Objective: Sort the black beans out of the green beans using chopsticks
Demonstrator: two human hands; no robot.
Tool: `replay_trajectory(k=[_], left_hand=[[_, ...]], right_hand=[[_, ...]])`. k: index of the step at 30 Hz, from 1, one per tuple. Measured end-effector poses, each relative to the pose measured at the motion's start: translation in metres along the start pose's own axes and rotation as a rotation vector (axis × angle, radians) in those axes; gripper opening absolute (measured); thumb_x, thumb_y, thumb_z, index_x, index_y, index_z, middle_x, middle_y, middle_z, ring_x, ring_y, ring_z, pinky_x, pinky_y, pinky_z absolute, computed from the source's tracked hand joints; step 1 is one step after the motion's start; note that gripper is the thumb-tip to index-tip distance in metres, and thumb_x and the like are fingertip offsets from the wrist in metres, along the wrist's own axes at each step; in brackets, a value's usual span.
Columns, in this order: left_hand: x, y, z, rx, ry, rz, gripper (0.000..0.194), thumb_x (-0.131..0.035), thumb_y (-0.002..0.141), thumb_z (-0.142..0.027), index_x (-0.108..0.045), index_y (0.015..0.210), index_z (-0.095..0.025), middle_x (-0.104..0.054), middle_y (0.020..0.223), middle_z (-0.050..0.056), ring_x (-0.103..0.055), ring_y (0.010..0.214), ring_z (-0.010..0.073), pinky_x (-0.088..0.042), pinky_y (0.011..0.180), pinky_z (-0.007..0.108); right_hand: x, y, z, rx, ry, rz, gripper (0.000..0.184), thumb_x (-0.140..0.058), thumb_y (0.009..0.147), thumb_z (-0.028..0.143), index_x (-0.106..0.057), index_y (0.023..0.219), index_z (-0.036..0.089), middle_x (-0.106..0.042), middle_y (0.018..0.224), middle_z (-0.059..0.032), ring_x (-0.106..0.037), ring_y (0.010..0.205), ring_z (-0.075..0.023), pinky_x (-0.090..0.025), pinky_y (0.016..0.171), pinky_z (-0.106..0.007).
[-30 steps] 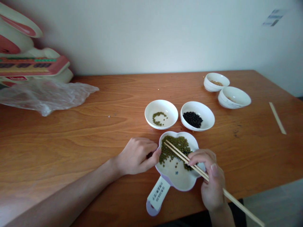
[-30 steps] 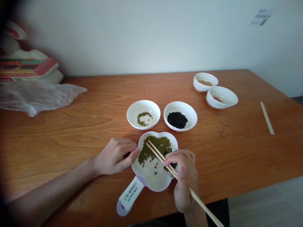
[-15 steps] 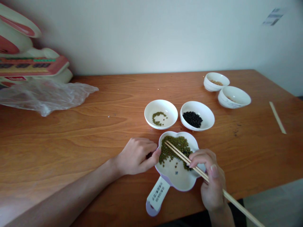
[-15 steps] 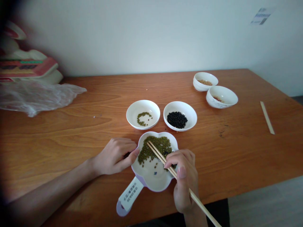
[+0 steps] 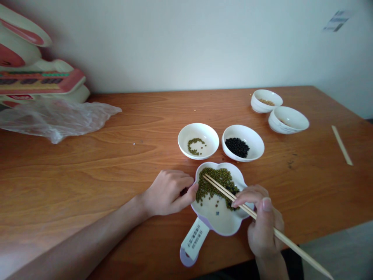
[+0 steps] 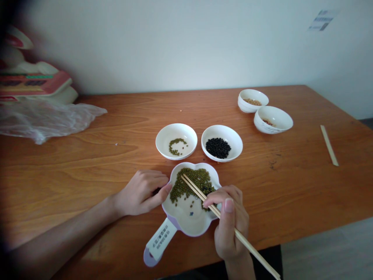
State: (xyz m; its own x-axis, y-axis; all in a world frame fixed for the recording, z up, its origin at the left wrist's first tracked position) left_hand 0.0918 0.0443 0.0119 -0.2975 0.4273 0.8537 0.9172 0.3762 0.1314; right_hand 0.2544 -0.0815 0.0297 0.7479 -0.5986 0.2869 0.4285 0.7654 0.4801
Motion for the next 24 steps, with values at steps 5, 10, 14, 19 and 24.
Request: replay_trajectory(k=[5, 10, 14, 19, 24], left_hand=[[0.000, 0.000, -0.001, -0.008, 0.005, -0.006, 0.042, -0.036, 0.110, -0.032, -0.048, 0.071, -0.020, -0.057, 0.067, 0.000, -0.050, 0.061, 0.0136, -0.033, 0.062, 0.031], [0.000, -0.001, 0.000, -0.005, 0.001, -0.002, 0.042, -0.036, 0.110, -0.032, -0.048, 0.072, -0.020, -0.057, 0.067, 0.000, -0.050, 0.061, 0.0137, -0.034, 0.062, 0.032], [0.001, -0.001, -0.001, -0.009, -0.001, -0.006, 0.042, -0.036, 0.110, -0.032, -0.048, 0.072, -0.020, -0.057, 0.067, -0.001, -0.050, 0.061, 0.0135, -0.034, 0.062, 0.032], [0.001, 0.000, -0.001, -0.011, -0.002, -0.012, 0.042, -0.036, 0.110, -0.032, -0.048, 0.071, -0.020, -0.057, 0.067, -0.001, -0.050, 0.061, 0.0135, -0.035, 0.062, 0.031], [0.002, 0.000, -0.002, -0.015, -0.005, -0.016, 0.042, -0.036, 0.110, -0.032, -0.049, 0.071, -0.020, -0.057, 0.067, 0.000, -0.050, 0.061, 0.0134, -0.035, 0.061, 0.031]], right_hand=[[0.002, -0.002, 0.000, 0.008, -0.002, -0.006, 0.054, -0.027, 0.113, 0.032, -0.071, 0.083, 0.023, -0.068, 0.080, -0.0052, -0.059, 0.085, -0.0238, -0.039, 0.089, -0.047], [-0.005, -0.001, 0.001, -0.007, -0.033, 0.072, 0.058, -0.022, 0.113, 0.046, -0.070, 0.086, 0.025, -0.066, 0.083, -0.0052, -0.057, 0.089, -0.0259, -0.037, 0.089, -0.047], [-0.009, -0.001, -0.003, -0.040, -0.030, 0.131, 0.069, -0.013, 0.108, 0.064, -0.067, 0.088, 0.026, -0.065, 0.088, -0.0055, -0.056, 0.092, -0.0279, -0.035, 0.090, -0.049], [-0.012, -0.001, -0.006, -0.057, -0.028, 0.160, 0.071, -0.011, 0.107, 0.067, -0.066, 0.089, 0.027, -0.065, 0.089, -0.0051, -0.056, 0.092, -0.0281, -0.035, 0.092, -0.050], [-0.011, -0.001, -0.004, -0.023, -0.045, 0.140, 0.062, -0.017, 0.111, 0.054, -0.068, 0.088, 0.027, -0.066, 0.088, -0.0052, -0.057, 0.093, -0.0272, -0.036, 0.092, -0.050]])
Point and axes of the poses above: each hand's wrist, its own y-axis towards the middle knuckle, its own x-axis out of the back of the hand, z = x × y, the point moved 10 cm from there along y, towards the middle knuckle
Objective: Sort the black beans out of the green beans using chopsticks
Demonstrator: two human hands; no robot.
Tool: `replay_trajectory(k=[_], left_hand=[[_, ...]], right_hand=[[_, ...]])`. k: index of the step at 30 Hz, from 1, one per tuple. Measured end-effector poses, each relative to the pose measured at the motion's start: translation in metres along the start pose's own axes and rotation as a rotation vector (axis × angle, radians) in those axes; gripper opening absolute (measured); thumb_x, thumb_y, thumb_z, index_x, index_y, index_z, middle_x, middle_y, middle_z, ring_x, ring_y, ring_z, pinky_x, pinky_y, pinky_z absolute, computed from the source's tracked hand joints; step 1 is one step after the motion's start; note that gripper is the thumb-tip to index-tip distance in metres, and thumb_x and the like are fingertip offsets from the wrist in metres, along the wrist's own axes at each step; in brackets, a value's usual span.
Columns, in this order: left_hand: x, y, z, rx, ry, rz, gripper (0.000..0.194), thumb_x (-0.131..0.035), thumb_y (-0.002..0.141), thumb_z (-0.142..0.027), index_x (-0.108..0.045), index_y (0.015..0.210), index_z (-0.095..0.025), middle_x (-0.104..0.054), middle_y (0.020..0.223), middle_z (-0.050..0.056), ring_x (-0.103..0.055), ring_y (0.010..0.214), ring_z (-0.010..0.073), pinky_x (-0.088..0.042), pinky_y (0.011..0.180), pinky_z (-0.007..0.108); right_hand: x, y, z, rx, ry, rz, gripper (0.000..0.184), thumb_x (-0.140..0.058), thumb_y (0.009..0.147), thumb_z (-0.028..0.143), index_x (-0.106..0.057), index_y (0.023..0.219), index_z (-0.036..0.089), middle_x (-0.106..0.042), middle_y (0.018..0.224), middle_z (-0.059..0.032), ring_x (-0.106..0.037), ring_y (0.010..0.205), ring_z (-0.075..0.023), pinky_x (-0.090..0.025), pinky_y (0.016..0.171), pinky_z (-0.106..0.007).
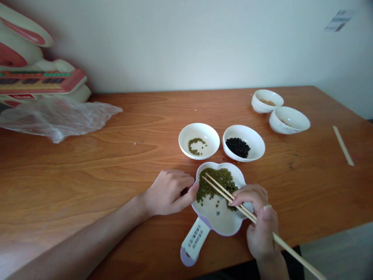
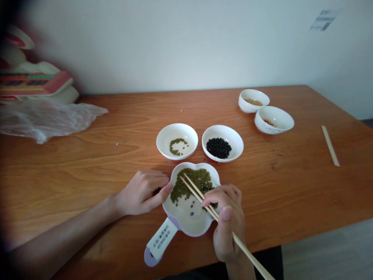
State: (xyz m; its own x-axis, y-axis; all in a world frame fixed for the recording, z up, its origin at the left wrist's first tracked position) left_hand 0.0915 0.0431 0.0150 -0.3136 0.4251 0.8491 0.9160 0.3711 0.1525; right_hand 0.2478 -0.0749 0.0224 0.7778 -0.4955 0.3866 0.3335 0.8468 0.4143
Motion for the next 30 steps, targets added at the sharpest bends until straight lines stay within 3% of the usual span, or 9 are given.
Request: replay_trajectory(k=[7, 15, 24, 30], left_hand=[[0.0003, 0.0007, -0.0002, -0.004, 0.009, -0.006, 0.043, -0.037, 0.110, -0.032, -0.049, 0.071, -0.019, -0.057, 0.066, 0.000, -0.050, 0.060, 0.0131, -0.033, 0.061, 0.031], [-0.0025, 0.0006, 0.0015, 0.005, 0.005, 0.015, 0.042, -0.036, 0.110, -0.032, -0.048, 0.071, -0.020, -0.058, 0.067, 0.000, -0.051, 0.061, 0.0135, -0.035, 0.062, 0.030], [-0.0019, 0.0004, 0.0020, 0.007, 0.017, 0.013, 0.043, -0.035, 0.110, -0.032, -0.049, 0.071, -0.020, -0.058, 0.067, 0.000, -0.051, 0.061, 0.0137, -0.036, 0.062, 0.030], [0.0002, 0.0012, 0.0008, 0.000, 0.011, 0.002, 0.042, -0.036, 0.110, -0.031, -0.050, 0.071, -0.020, -0.059, 0.067, 0.001, -0.052, 0.062, 0.0141, -0.037, 0.062, 0.030]], right_hand=[[0.0027, -0.0004, 0.0002, 0.004, -0.008, -0.015, 0.066, -0.014, 0.110, 0.058, -0.068, 0.086, 0.027, -0.067, 0.086, -0.0050, -0.057, 0.091, -0.0277, -0.037, 0.091, -0.049], [0.0063, 0.0000, 0.0061, 0.021, 0.010, -0.058, 0.061, -0.019, 0.113, 0.046, -0.069, 0.084, 0.026, -0.067, 0.082, -0.0048, -0.057, 0.089, -0.0260, -0.037, 0.089, -0.048], [0.0043, 0.0002, 0.0045, 0.028, -0.010, -0.037, 0.063, -0.018, 0.112, 0.050, -0.069, 0.085, 0.025, -0.068, 0.084, -0.0052, -0.058, 0.089, -0.0261, -0.037, 0.091, -0.050], [0.0078, 0.0006, 0.0059, 0.031, 0.012, -0.083, 0.055, -0.025, 0.113, 0.034, -0.073, 0.087, 0.025, -0.071, 0.083, -0.0060, -0.061, 0.088, -0.0258, -0.040, 0.090, -0.050]])
Point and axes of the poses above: each hand's wrist, its own y-axis towards the middle knuckle, its own x-axis out of the back of the hand, z = x × y, the point moved 10 cm from there along y, towards the middle knuckle
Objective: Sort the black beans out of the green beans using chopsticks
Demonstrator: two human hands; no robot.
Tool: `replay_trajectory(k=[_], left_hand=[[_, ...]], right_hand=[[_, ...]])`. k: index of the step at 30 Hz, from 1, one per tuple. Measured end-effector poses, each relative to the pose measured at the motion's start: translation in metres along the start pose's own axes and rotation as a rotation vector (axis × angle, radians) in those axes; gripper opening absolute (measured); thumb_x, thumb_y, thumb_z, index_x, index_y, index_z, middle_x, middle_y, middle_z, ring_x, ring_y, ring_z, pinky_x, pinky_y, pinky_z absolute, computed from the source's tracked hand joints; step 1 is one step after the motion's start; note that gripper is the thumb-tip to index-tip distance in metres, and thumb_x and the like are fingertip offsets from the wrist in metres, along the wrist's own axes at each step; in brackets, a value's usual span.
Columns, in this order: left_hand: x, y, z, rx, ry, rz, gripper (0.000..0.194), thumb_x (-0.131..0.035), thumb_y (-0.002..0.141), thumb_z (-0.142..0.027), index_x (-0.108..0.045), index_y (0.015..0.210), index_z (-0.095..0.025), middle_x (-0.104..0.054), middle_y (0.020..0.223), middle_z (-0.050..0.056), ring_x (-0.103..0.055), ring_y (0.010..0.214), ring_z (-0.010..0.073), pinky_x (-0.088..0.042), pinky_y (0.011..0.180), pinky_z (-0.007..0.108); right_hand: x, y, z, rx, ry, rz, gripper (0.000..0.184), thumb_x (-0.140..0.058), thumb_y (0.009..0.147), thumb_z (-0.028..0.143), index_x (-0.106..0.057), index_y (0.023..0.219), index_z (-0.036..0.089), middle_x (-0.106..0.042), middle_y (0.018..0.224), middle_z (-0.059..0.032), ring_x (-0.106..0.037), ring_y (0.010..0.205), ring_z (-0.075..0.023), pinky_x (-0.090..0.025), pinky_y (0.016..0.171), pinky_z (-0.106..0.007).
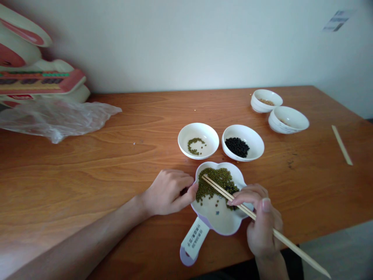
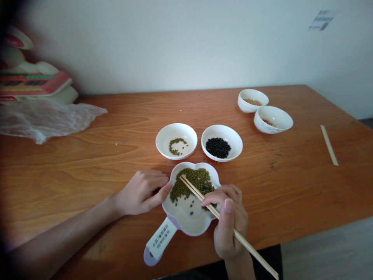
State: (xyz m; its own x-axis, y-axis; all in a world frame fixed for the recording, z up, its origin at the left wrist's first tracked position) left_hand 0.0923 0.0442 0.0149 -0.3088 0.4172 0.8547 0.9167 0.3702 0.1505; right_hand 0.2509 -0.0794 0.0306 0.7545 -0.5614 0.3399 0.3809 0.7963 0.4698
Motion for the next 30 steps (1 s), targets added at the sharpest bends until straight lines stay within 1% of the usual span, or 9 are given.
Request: replay_trajectory(k=[3, 8, 11, 15, 18, 21, 24, 27, 30], left_hand=[[0.000, -0.001, -0.001, -0.002, 0.004, -0.002, 0.042, -0.036, 0.109, -0.031, -0.050, 0.071, -0.020, -0.059, 0.067, 0.000, -0.052, 0.061, 0.0142, -0.037, 0.062, 0.030], [0.000, -0.001, -0.001, 0.002, 0.006, 0.002, 0.042, -0.036, 0.110, -0.032, -0.049, 0.071, -0.020, -0.058, 0.067, 0.000, -0.051, 0.061, 0.0140, -0.036, 0.062, 0.031], [-0.001, -0.001, -0.001, -0.003, 0.003, 0.001, 0.043, -0.036, 0.110, -0.032, -0.050, 0.072, -0.020, -0.058, 0.067, 0.000, -0.051, 0.061, 0.0137, -0.035, 0.062, 0.031], [-0.001, -0.001, 0.000, -0.005, -0.004, 0.003, 0.043, -0.035, 0.110, -0.031, -0.050, 0.072, -0.020, -0.059, 0.067, 0.001, -0.052, 0.061, 0.0136, -0.036, 0.062, 0.030], [0.000, -0.001, -0.001, -0.007, -0.012, -0.002, 0.043, -0.036, 0.110, -0.031, -0.051, 0.071, -0.020, -0.059, 0.067, 0.000, -0.051, 0.061, 0.0136, -0.036, 0.062, 0.030], [0.001, -0.001, -0.002, -0.011, -0.018, -0.007, 0.042, -0.037, 0.110, -0.031, -0.051, 0.071, -0.020, -0.059, 0.067, 0.000, -0.052, 0.061, 0.0135, -0.037, 0.062, 0.030], [0.001, -0.001, -0.002, -0.007, -0.008, -0.006, 0.042, -0.037, 0.110, -0.031, -0.051, 0.071, -0.020, -0.060, 0.067, 0.001, -0.053, 0.061, 0.0137, -0.038, 0.061, 0.030], [0.002, 0.000, -0.002, -0.011, 0.001, -0.011, 0.042, -0.037, 0.109, -0.030, -0.051, 0.071, -0.020, -0.060, 0.066, 0.001, -0.053, 0.061, 0.0137, -0.038, 0.061, 0.029], [0.003, 0.000, -0.003, -0.011, 0.004, -0.018, 0.042, -0.038, 0.109, -0.030, -0.052, 0.071, -0.020, -0.060, 0.066, 0.001, -0.053, 0.060, 0.0137, -0.039, 0.061, 0.029]], right_hand=[[0.001, -0.001, -0.003, -0.027, 0.015, -0.026, 0.057, -0.024, 0.112, 0.033, -0.074, 0.086, 0.024, -0.072, 0.083, -0.0071, -0.063, 0.087, -0.0260, -0.042, 0.088, -0.049], [0.005, -0.003, -0.005, -0.028, 0.045, -0.056, 0.056, -0.026, 0.112, 0.036, -0.074, 0.086, 0.024, -0.072, 0.082, -0.0069, -0.062, 0.089, -0.0267, -0.042, 0.088, -0.049], [0.003, -0.002, -0.007, -0.050, 0.050, -0.017, 0.062, -0.021, 0.112, 0.047, -0.073, 0.085, 0.026, -0.072, 0.081, -0.0062, -0.059, 0.090, -0.0273, -0.040, 0.088, -0.048], [-0.003, 0.000, -0.006, -0.049, 0.042, 0.064, 0.073, -0.013, 0.107, 0.067, -0.071, 0.087, 0.027, -0.071, 0.085, -0.0054, -0.058, 0.090, -0.0285, -0.037, 0.091, -0.050], [-0.007, 0.000, -0.007, -0.062, 0.006, 0.096, 0.078, -0.008, 0.104, 0.071, -0.070, 0.088, 0.027, -0.071, 0.089, -0.0065, -0.059, 0.093, -0.0295, -0.037, 0.093, -0.051], [-0.008, -0.001, -0.007, -0.043, -0.025, 0.102, 0.075, -0.010, 0.107, 0.067, -0.070, 0.087, 0.027, -0.071, 0.087, -0.0066, -0.059, 0.094, -0.0294, -0.037, 0.093, -0.051], [-0.007, -0.001, -0.005, -0.018, -0.030, 0.079, 0.062, -0.018, 0.111, 0.053, -0.070, 0.087, 0.027, -0.071, 0.087, -0.0056, -0.060, 0.095, -0.0279, -0.037, 0.093, -0.051], [-0.004, -0.002, -0.003, -0.008, -0.015, 0.042, 0.053, -0.025, 0.112, 0.039, -0.071, 0.089, 0.026, -0.072, 0.087, -0.0054, -0.061, 0.094, -0.0270, -0.038, 0.094, -0.051], [-0.002, -0.002, -0.002, -0.015, -0.001, 0.028, 0.051, -0.026, 0.112, 0.036, -0.071, 0.090, 0.026, -0.072, 0.087, -0.0057, -0.062, 0.093, -0.0268, -0.038, 0.094, -0.051]])
Point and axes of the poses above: each hand's wrist, its own y-axis towards the middle knuckle, its own x-axis out of the back of the hand, z = x × y, the point moved 10 cm from there along y, towards the middle knuckle
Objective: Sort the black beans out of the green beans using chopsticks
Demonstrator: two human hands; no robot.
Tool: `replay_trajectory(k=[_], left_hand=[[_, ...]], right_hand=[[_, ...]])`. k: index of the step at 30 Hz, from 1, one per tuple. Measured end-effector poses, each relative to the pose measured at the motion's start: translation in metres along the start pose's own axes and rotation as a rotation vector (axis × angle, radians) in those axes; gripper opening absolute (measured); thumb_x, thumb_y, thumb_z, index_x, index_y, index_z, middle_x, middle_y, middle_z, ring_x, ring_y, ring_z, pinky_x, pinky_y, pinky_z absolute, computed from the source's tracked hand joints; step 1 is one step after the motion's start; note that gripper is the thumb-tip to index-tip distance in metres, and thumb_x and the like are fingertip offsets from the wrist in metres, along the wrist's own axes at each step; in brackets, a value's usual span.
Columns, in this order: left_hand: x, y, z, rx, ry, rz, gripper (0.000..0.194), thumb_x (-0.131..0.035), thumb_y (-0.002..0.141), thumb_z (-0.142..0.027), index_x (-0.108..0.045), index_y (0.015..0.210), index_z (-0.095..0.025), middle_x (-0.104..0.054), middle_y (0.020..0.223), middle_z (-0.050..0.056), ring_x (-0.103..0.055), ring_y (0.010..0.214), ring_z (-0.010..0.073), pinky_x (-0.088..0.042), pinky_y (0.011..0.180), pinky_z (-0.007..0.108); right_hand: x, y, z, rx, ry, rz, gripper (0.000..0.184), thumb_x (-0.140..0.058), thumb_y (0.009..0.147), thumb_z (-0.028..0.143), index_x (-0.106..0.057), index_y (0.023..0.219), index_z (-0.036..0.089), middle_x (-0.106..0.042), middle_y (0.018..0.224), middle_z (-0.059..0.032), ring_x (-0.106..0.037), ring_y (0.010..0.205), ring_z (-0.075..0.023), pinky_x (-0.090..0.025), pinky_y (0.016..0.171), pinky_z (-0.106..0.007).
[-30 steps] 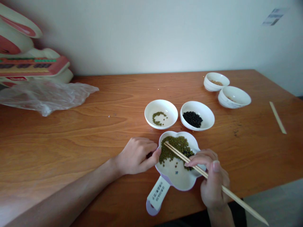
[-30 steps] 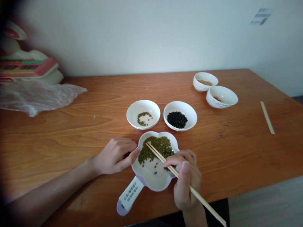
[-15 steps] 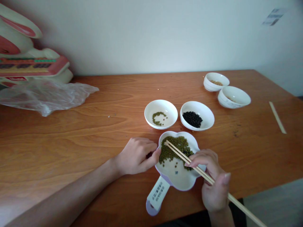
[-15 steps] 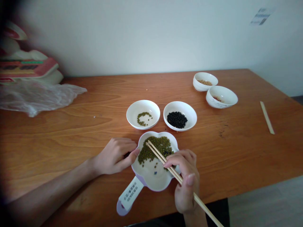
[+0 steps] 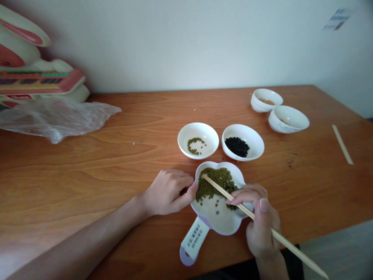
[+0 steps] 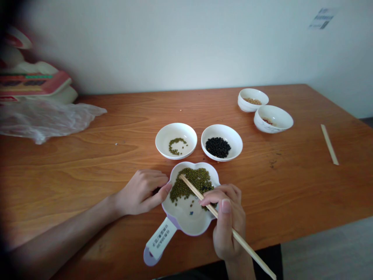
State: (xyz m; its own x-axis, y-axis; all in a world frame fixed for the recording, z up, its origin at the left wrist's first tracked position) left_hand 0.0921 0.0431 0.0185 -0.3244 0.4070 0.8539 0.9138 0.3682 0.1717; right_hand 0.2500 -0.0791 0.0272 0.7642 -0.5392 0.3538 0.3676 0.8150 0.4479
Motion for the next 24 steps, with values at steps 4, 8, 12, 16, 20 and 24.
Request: replay_trajectory(k=[4, 8, 12, 16, 20, 24], left_hand=[[0.0000, -0.0003, -0.0001, -0.002, -0.002, 0.001, 0.042, -0.038, 0.109, -0.030, -0.053, 0.071, -0.020, -0.060, 0.066, 0.001, -0.053, 0.060, 0.0138, -0.038, 0.061, 0.029], [0.0000, -0.0005, -0.0004, -0.008, -0.005, -0.002, 0.043, -0.038, 0.109, -0.030, -0.053, 0.070, -0.019, -0.060, 0.065, 0.001, -0.053, 0.060, 0.0135, -0.038, 0.060, 0.029], [0.0018, -0.0004, -0.0017, -0.023, 0.003, -0.027, 0.043, -0.039, 0.109, -0.029, -0.053, 0.069, -0.020, -0.059, 0.064, 0.000, -0.051, 0.058, 0.0132, -0.036, 0.059, 0.029], [0.0010, -0.0005, -0.0009, -0.017, -0.003, -0.020, 0.042, -0.038, 0.109, -0.030, -0.054, 0.070, -0.020, -0.060, 0.065, 0.000, -0.052, 0.059, 0.0135, -0.037, 0.060, 0.029], [-0.0013, -0.0002, 0.0007, -0.007, -0.007, 0.003, 0.042, -0.037, 0.109, -0.031, -0.052, 0.071, -0.020, -0.059, 0.066, 0.000, -0.052, 0.060, 0.0137, -0.037, 0.061, 0.030], [-0.0029, -0.0009, 0.0016, -0.001, -0.011, 0.013, 0.042, -0.036, 0.110, -0.031, -0.050, 0.072, -0.020, -0.058, 0.067, 0.000, -0.051, 0.060, 0.0138, -0.036, 0.061, 0.030]], right_hand=[[-0.0007, 0.0007, 0.0007, -0.008, -0.004, 0.015, 0.054, -0.024, 0.113, 0.040, -0.071, 0.090, 0.026, -0.072, 0.087, -0.0053, -0.061, 0.093, -0.0269, -0.038, 0.093, -0.050], [-0.0035, 0.0013, -0.0016, -0.028, 0.006, 0.054, 0.069, -0.014, 0.109, 0.062, -0.070, 0.088, 0.027, -0.071, 0.088, -0.0054, -0.060, 0.092, -0.0287, -0.036, 0.093, -0.051], [-0.0058, 0.0013, -0.0048, -0.037, -0.017, 0.084, 0.079, -0.007, 0.104, 0.073, -0.069, 0.087, 0.028, -0.071, 0.090, -0.0061, -0.059, 0.095, -0.0300, -0.036, 0.094, -0.051], [-0.0079, 0.0017, -0.0024, -0.008, -0.041, 0.096, 0.066, -0.015, 0.109, 0.060, -0.069, 0.090, 0.028, -0.072, 0.091, -0.0052, -0.060, 0.095, -0.0286, -0.036, 0.095, -0.052], [-0.0075, 0.0022, 0.0008, 0.001, -0.037, 0.082, 0.055, -0.022, 0.113, 0.045, -0.069, 0.092, 0.027, -0.073, 0.091, -0.0044, -0.060, 0.097, -0.0273, -0.036, 0.096, -0.051], [-0.0063, 0.0018, 0.0016, -0.006, -0.022, 0.068, 0.055, -0.022, 0.113, 0.044, -0.070, 0.091, 0.027, -0.072, 0.091, -0.0053, -0.059, 0.099, -0.0280, -0.038, 0.094, -0.051]])
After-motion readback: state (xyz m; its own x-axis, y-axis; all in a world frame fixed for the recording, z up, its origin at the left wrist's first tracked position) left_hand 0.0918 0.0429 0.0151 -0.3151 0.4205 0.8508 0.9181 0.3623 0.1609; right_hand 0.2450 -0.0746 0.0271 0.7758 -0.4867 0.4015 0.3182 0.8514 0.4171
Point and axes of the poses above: each hand's wrist, its own y-axis towards the middle knuckle, its own x-axis out of the back of the hand, z = x × y, the point moved 10 cm from there along y, towards the middle knuckle
